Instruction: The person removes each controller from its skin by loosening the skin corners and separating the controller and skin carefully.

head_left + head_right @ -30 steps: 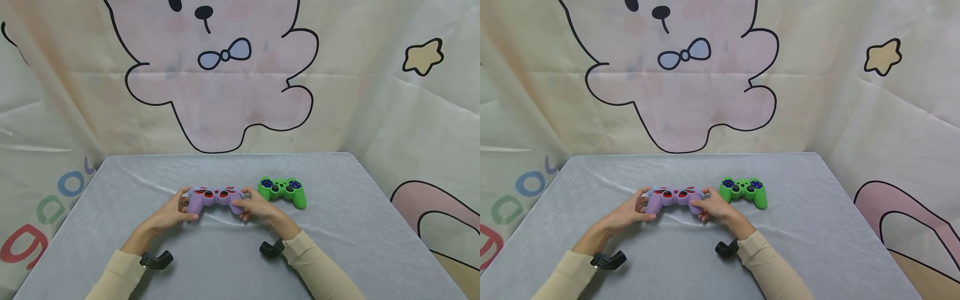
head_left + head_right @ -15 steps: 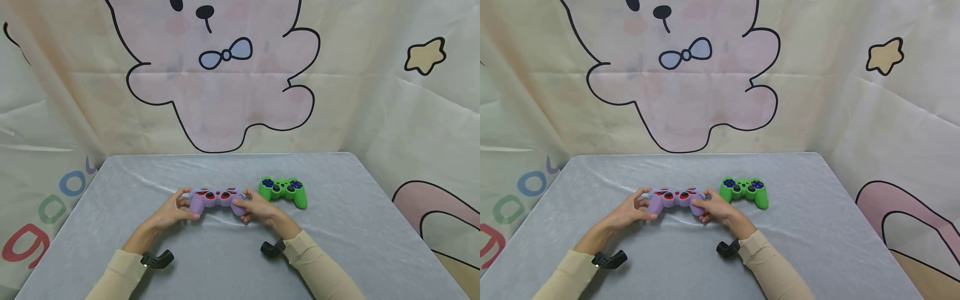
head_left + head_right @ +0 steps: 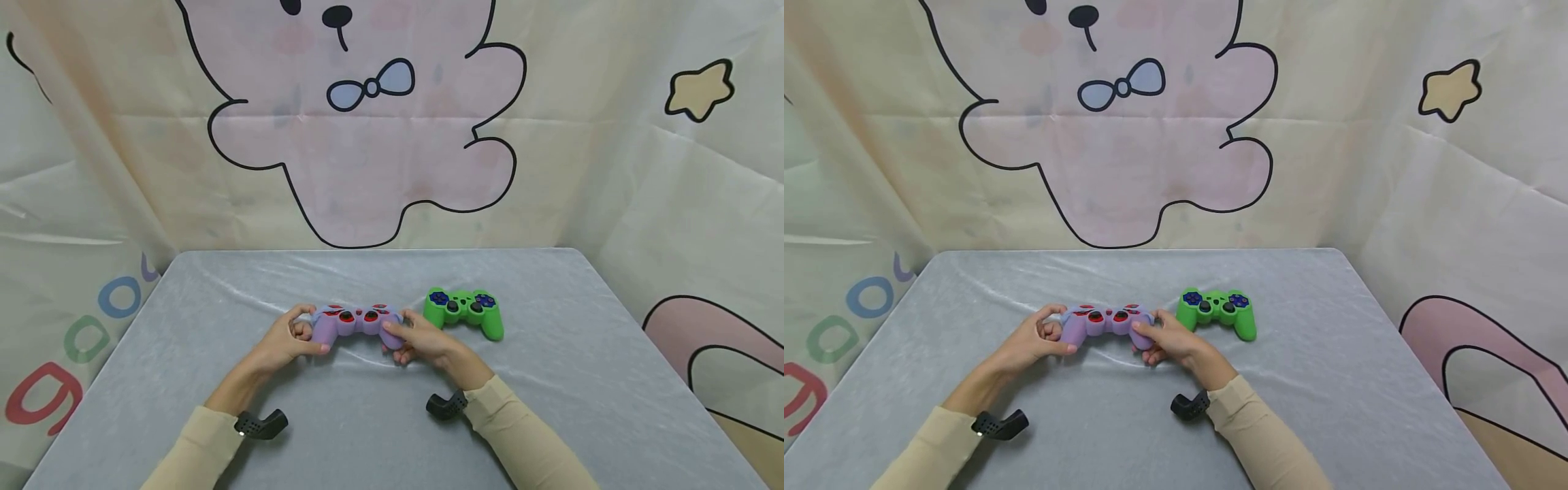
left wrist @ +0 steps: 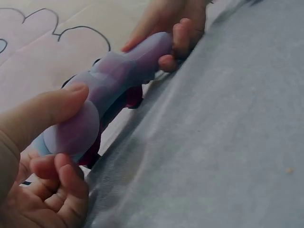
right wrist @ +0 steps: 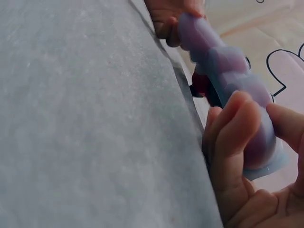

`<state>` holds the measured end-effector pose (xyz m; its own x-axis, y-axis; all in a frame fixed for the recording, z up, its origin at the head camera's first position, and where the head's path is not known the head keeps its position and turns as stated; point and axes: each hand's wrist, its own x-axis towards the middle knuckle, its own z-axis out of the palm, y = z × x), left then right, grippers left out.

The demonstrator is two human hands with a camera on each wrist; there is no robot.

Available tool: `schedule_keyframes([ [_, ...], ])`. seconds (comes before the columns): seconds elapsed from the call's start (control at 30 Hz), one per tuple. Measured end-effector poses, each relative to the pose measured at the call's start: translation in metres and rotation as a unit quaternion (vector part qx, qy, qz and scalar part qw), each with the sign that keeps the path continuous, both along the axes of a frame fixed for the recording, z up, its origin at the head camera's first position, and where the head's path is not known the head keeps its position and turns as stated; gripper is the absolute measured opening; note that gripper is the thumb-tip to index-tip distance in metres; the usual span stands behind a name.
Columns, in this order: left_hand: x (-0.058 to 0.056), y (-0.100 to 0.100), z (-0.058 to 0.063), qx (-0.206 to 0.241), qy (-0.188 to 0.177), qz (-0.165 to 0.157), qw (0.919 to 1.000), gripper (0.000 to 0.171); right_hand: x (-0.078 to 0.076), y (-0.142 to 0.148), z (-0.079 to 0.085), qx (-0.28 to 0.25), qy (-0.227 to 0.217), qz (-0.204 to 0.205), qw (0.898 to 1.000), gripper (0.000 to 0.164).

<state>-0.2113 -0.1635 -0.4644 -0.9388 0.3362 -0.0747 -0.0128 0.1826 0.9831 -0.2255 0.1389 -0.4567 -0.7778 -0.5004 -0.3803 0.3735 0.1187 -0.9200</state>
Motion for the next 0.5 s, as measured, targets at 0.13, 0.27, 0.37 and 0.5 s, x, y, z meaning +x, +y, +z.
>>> schedule_keyframes([
  [0.13, 0.0016, 0.0028, 0.0007, -0.012, 0.014, 0.015, 0.9997, 0.059, 0.0004, -0.0007, 0.0006, -0.009, 0.003, 0.0, 1.0, 0.027],
  [0.27, 0.0026, 0.005, 0.0016, -0.021, 0.02, 0.028, 0.9992, 0.057, 0.001, -0.0012, 0.0017, -0.015, 0.004, -0.003, 1.0, 0.025],
  [0.37, 0.0034, 0.0064, 0.0025, -0.025, 0.026, 0.034, 0.9988, 0.056, 0.0011, -0.0014, 0.0023, -0.021, 0.005, -0.004, 1.0, 0.025],
  [0.5, 0.004, 0.0073, 0.0029, -0.026, 0.034, 0.037, 0.9984, 0.055, 0.0013, -0.0014, 0.0018, -0.025, 0.006, -0.006, 1.0, 0.026],
])
